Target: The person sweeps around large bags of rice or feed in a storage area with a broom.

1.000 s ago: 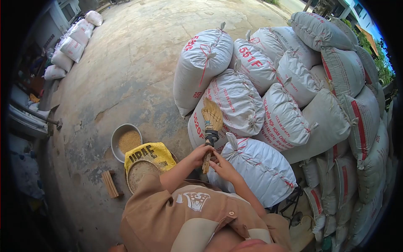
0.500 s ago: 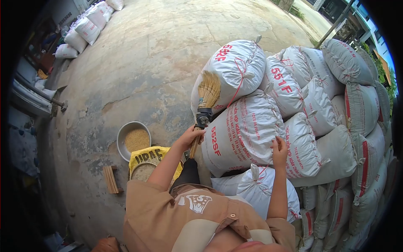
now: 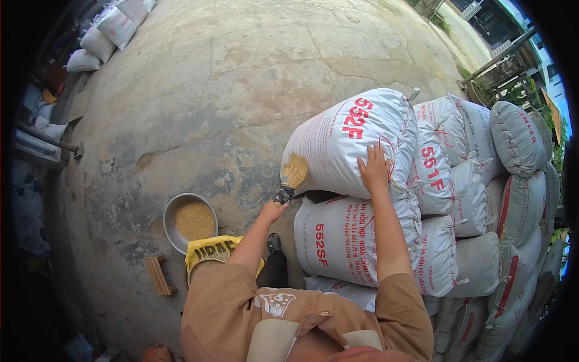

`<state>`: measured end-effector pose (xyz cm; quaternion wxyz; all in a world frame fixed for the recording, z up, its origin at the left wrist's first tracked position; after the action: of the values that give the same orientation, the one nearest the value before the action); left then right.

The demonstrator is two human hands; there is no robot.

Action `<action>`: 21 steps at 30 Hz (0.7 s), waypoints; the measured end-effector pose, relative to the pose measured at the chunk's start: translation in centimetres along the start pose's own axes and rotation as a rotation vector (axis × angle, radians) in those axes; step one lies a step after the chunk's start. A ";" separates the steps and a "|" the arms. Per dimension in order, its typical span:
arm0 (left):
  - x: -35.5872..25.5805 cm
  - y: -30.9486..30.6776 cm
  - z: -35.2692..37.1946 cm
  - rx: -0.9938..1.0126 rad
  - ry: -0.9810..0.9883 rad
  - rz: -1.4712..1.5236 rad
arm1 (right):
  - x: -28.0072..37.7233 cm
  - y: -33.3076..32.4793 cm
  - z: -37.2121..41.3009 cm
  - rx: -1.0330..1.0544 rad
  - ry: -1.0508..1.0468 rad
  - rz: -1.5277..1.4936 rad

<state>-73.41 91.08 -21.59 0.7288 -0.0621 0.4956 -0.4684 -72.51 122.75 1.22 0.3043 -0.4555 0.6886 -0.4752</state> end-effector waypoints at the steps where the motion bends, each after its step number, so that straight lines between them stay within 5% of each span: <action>1: 1.4 -1.2 0.9 0.248 -0.134 -0.035 | -0.4 1.3 0.3 0.054 0.030 0.142; 4: 6.2 -1.1 1.4 0.404 -0.195 -0.129 | -0.2 1.8 0.3 0.035 0.045 0.148; 6: 4.1 -2.3 3.0 0.057 -0.362 0.312 | -0.4 1.9 0.4 0.015 0.043 0.121; 8: 0.8 -2.1 1.5 -0.057 -0.218 0.752 | -0.5 2.3 0.4 0.014 0.047 0.133; 11: -7.8 -4.0 -0.7 0.224 0.061 1.213 | -0.5 2.5 0.4 0.015 0.040 0.137; 15: -10.8 -1.3 -5.4 0.473 0.222 1.135 | -0.5 2.6 0.5 0.034 0.048 0.127; 17: -9.0 1.0 -7.4 0.095 0.301 0.681 | -0.7 2.8 0.5 0.008 0.038 0.136; 19: -8.6 0.8 -7.6 0.057 0.115 0.681 | -0.7 3.0 0.4 -0.003 0.036 0.132; 21: -4.3 2.8 -8.3 0.069 -0.677 0.639 | -0.9 3.0 0.8 0.000 0.041 0.137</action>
<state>-78.47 98.99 -24.47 0.9589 -0.0313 0.2084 -0.1898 -72.52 123.65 -1.84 0.3218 -0.3973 0.7244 -0.4625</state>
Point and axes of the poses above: each hand's wrist, its own z-axis away from the middle knuckle, its own y-axis out of the palm, x = y × z, the point moved 2 cm from there along -z, towards the middle knuckle, and after that the axes turned 8 degrees about y, right-handed, at the moved point
